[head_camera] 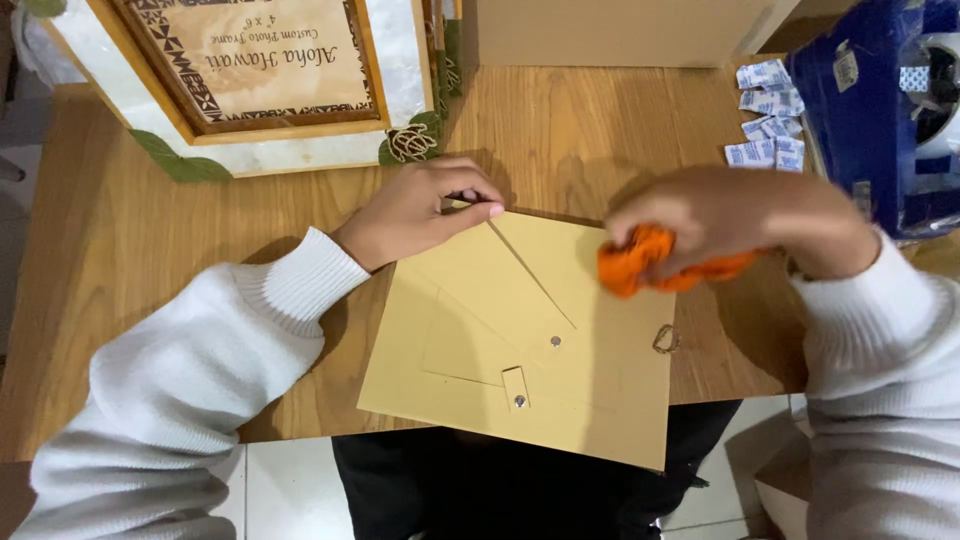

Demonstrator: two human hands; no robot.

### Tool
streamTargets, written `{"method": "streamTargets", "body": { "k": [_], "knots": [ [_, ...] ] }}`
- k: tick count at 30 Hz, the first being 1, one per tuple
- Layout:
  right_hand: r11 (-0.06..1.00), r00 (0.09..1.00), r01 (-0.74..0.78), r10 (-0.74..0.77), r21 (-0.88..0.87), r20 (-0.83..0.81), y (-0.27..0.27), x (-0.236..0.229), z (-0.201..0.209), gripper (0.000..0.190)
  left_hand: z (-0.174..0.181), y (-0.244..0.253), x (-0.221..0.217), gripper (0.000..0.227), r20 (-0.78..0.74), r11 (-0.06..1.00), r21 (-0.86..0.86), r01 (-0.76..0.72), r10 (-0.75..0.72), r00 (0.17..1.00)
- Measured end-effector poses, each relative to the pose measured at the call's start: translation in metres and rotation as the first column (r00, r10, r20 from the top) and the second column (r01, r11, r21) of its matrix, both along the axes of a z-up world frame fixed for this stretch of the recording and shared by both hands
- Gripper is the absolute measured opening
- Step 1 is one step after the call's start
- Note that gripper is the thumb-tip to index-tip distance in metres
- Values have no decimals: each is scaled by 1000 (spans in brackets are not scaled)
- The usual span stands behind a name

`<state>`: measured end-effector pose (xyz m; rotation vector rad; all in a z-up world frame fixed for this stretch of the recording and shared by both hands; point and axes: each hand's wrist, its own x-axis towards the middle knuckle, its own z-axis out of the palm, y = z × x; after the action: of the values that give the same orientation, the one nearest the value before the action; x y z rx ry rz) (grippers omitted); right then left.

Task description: The person wipes the front and back surfaces of a picture frame with an orange cloth and then picks up a clear plastic bag.

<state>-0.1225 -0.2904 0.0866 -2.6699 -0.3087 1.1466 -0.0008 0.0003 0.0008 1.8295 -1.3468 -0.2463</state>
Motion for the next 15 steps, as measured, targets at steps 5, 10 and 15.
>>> {"method": "streamTargets", "body": {
  "k": [5,10,15],
  "knots": [
    [985,998,50,-56,-163,-32,2,10,10,22,7,0,-11,31,485,994,104,30,-77,871],
    [995,1000,17,-17,-95,0,-5,11,5,27,44,1,-84,45,327,924,28,382,-370,870],
    [997,999,25,-26,-71,-18,-4,12,10,22,38,6,-122,58,494,824,284,489,-563,662]
  ]
}}
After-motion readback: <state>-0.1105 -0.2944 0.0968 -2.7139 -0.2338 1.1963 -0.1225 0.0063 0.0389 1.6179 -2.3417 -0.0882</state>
